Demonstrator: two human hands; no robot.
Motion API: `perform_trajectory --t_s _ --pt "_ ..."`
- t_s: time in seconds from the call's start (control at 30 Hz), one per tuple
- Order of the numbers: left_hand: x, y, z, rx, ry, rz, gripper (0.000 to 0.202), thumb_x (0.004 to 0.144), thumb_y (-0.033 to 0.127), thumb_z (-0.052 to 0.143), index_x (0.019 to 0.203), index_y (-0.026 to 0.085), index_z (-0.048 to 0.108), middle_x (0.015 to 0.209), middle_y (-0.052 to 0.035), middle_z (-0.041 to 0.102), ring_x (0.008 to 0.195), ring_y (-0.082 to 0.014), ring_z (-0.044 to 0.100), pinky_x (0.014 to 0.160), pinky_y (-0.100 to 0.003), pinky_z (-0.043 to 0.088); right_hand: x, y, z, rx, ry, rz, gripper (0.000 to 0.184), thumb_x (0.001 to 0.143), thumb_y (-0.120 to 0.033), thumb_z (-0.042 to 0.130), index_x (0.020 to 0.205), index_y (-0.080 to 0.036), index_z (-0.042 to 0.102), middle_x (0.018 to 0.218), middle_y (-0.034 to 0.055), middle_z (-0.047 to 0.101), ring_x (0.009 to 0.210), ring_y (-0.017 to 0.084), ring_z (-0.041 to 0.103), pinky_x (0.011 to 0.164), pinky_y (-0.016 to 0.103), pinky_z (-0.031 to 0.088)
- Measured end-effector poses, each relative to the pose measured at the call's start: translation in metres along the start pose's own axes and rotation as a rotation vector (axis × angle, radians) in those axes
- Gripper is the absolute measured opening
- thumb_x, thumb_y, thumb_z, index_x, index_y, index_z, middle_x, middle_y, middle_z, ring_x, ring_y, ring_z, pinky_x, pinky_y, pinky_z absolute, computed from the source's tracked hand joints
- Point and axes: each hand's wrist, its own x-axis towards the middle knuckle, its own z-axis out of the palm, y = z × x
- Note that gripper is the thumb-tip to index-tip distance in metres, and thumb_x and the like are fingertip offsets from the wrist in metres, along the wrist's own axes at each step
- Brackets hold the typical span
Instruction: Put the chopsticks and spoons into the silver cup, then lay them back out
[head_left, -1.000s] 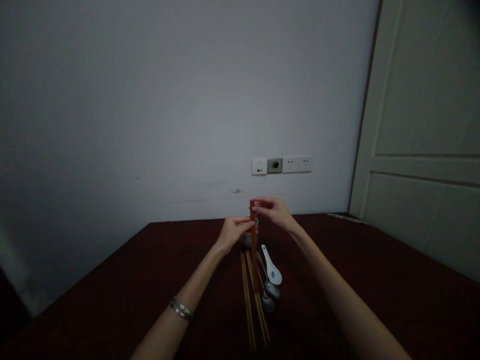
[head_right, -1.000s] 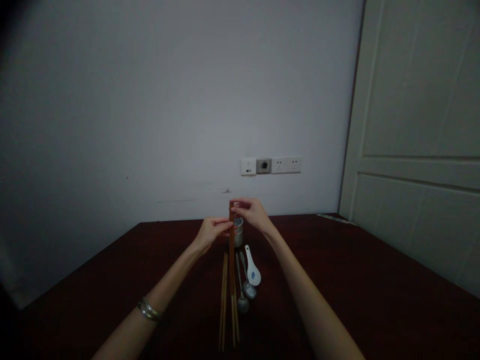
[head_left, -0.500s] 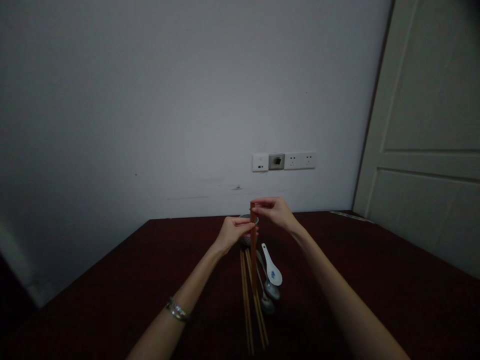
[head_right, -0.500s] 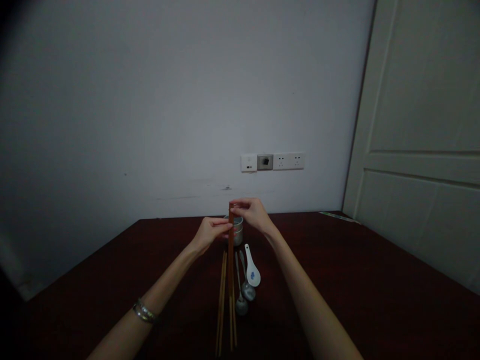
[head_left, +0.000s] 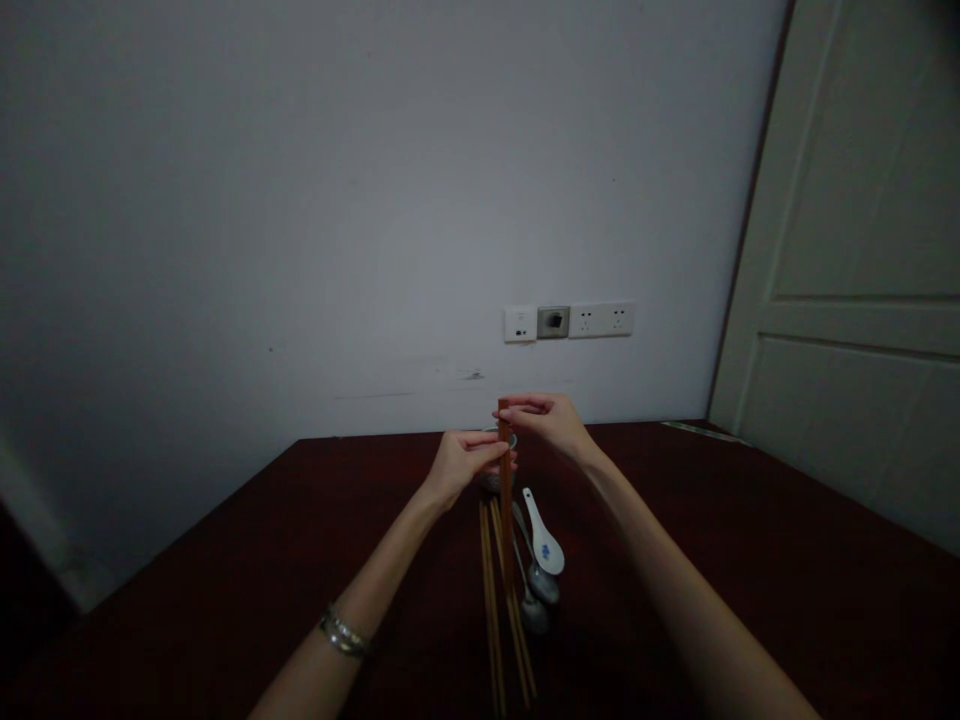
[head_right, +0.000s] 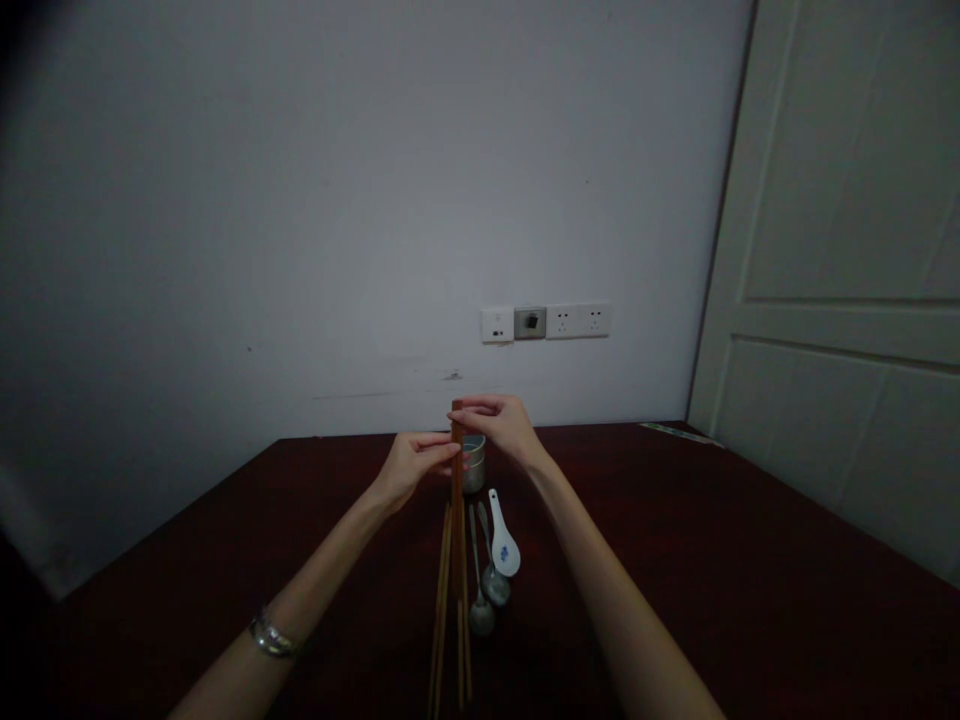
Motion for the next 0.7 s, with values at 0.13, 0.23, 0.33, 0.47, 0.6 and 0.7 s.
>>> perform_trajectory --t_s 0.13,0.23,0.33,0.47,0.6,0.7 --pt "-0.002 0.002 0.001 0.004 -0.005 0.019 0.027 0.068 0.026 0.062 0.088 0.008 0.065 0.079 -0.0129 0.067 0.066 -0.0168 0.063 0.061 -0.029 0.050 -0.001 -0.002 0.004 -0.001 0.035 0.001 0.033 0.052 -0.031 0.072 0.078 -0.012 0.067 0.075 0.0075 0.068 0.067 0.017 0.061 0.065 0.031 0.047" --pt "-0.004 0.005 0.001 0.008 -0.013 0.033 0.025 0.069 0.026 0.062 0.086 0.008 0.065 0.078 -0.0124 0.067 0.066 -0.0165 0.063 0.061 -0.028 0.050 -0.004 -0.006 0.006 -0.067 0.014 -0.023 0.030 0.053 -0.032 0.071 0.075 -0.012 0.067 0.072 0.0067 0.067 0.064 0.015 0.060 0.064 0.030 0.046" --pt "-0.006 0.010 0.000 0.020 -0.033 0.048 0.025 0.069 0.025 0.062 0.086 0.007 0.065 0.078 -0.0121 0.067 0.066 -0.0164 0.063 0.061 -0.028 0.049 -0.007 -0.011 0.007 -0.105 -0.018 -0.029 0.028 0.055 -0.032 0.070 0.075 -0.012 0.068 0.071 0.0060 0.067 0.063 0.014 0.059 0.062 0.029 0.046" --pt "-0.006 0.015 -0.002 0.054 -0.064 0.052 0.025 0.070 0.026 0.061 0.086 0.007 0.065 0.078 -0.0122 0.067 0.066 -0.0164 0.063 0.060 -0.027 0.050 -0.007 -0.015 0.010 -0.100 0.015 0.005 0.027 0.054 -0.031 0.070 0.074 -0.012 0.068 0.068 0.0054 0.066 0.059 0.014 0.058 0.060 0.028 0.046" --pt "-0.002 0.016 -0.007 0.050 -0.053 0.077 0.027 0.070 0.028 0.061 0.088 0.008 0.065 0.081 -0.0120 0.067 0.070 -0.0175 0.063 0.065 -0.029 0.050 0.000 -0.019 0.015 -0.108 0.036 0.020 0.024 0.052 -0.029 0.072 0.069 -0.012 0.068 0.066 0.0054 0.066 0.059 0.014 0.059 0.061 0.030 0.048" --pt "0.002 0.016 -0.017 0.026 -0.021 0.086 0.031 0.068 0.029 0.063 0.090 0.008 0.064 0.086 -0.0122 0.066 0.075 -0.0185 0.062 0.071 -0.031 0.050 0.012 -0.025 0.018 -0.065 0.013 0.035 0.024 0.051 -0.027 0.072 0.069 -0.012 0.068 0.068 0.0060 0.067 0.063 0.015 0.061 0.067 0.033 0.050"
